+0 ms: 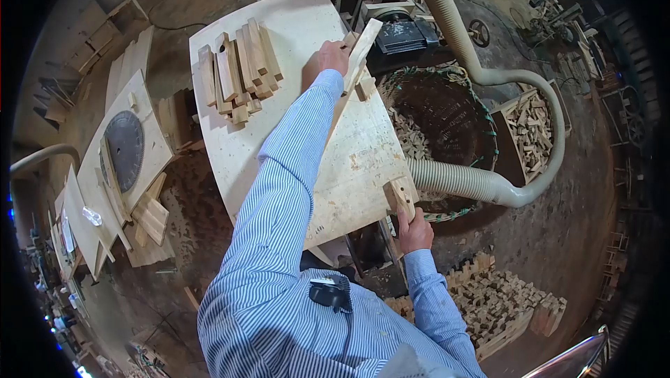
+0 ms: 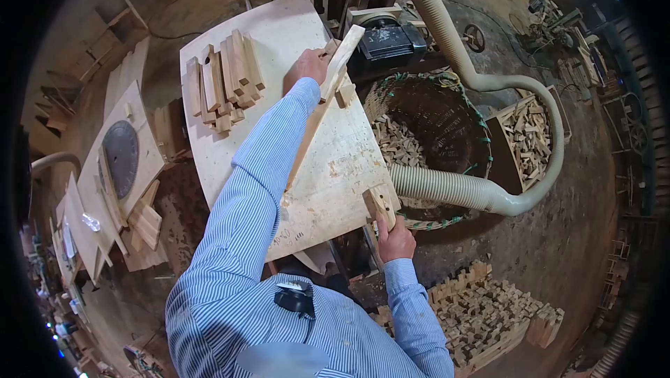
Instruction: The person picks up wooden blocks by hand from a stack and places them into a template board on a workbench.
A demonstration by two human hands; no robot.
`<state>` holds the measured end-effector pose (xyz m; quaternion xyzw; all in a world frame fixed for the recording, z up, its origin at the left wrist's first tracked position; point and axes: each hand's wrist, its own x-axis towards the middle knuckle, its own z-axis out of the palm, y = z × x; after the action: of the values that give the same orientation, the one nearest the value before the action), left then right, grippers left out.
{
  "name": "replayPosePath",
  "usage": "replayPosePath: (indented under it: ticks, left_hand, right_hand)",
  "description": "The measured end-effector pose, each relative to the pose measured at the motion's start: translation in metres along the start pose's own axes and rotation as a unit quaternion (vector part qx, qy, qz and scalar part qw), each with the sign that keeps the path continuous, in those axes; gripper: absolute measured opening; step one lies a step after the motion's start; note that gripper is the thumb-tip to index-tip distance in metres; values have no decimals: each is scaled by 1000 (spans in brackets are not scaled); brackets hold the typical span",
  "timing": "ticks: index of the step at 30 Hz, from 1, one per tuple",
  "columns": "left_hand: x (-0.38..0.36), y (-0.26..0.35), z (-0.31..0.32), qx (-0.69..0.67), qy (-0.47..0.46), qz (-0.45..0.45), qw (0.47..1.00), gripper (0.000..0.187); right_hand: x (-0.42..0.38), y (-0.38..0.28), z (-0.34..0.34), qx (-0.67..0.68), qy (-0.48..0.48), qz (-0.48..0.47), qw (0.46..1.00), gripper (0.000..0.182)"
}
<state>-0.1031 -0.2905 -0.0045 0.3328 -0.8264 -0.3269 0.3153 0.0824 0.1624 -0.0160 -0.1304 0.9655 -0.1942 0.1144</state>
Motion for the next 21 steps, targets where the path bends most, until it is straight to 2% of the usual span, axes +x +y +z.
replayPosePath:
  ticks: [9,21]
  left_hand:
    - [-2,-3,2,3,25,26,999,27]
    - [6,-14,6,-21,-17,10,1000,26]
  right_hand:
    - [-3,6,3,4,18,-16,1000,58]
    - [-9,-8,-14,5,29,3,1000,56]
